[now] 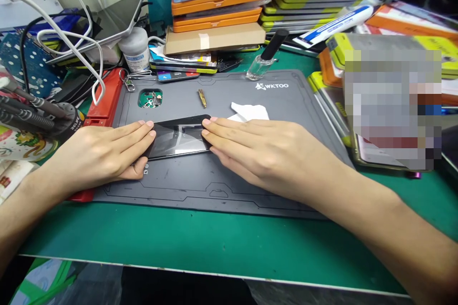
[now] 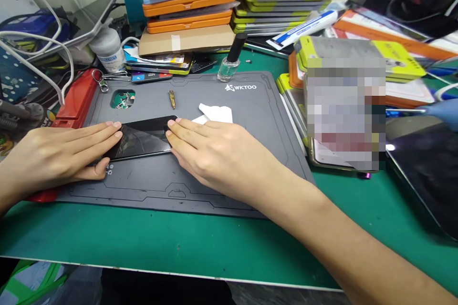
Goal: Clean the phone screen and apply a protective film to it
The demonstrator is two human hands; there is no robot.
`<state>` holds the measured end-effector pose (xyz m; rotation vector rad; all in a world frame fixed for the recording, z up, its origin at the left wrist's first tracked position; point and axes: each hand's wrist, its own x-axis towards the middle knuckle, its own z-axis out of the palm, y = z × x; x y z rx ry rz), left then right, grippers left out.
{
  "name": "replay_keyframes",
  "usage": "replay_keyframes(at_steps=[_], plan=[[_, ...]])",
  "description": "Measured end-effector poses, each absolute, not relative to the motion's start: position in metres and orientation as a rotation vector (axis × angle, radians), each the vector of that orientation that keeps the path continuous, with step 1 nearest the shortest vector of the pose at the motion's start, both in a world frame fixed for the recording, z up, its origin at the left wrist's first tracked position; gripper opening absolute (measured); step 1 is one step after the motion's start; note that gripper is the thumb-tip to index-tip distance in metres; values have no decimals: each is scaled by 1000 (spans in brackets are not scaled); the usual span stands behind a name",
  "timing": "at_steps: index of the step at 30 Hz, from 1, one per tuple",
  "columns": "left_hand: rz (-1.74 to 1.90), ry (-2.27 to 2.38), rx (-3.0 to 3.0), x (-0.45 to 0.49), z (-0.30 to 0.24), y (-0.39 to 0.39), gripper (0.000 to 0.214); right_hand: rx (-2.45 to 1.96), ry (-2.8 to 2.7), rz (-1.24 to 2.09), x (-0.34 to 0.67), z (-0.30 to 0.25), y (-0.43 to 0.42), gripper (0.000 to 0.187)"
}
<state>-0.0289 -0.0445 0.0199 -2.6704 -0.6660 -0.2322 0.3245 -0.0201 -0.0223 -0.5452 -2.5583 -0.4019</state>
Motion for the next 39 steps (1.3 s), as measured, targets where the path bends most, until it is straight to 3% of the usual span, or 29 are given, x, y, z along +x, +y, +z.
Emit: replay_keyframes(at_steps=[19, 28, 39], plan=[[-272, -734, -2747, -32, 19, -45, 66, -602, -2527, -268, 325, -21, -18, 29], [-260, -635, -2667, -28, 21, -44, 43, -621, -2549, -293, 325, -20, -19, 29], [-262, -657, -2676, -27, 22, -45, 40, -644, -2530, -216, 324, -21, -20, 32]])
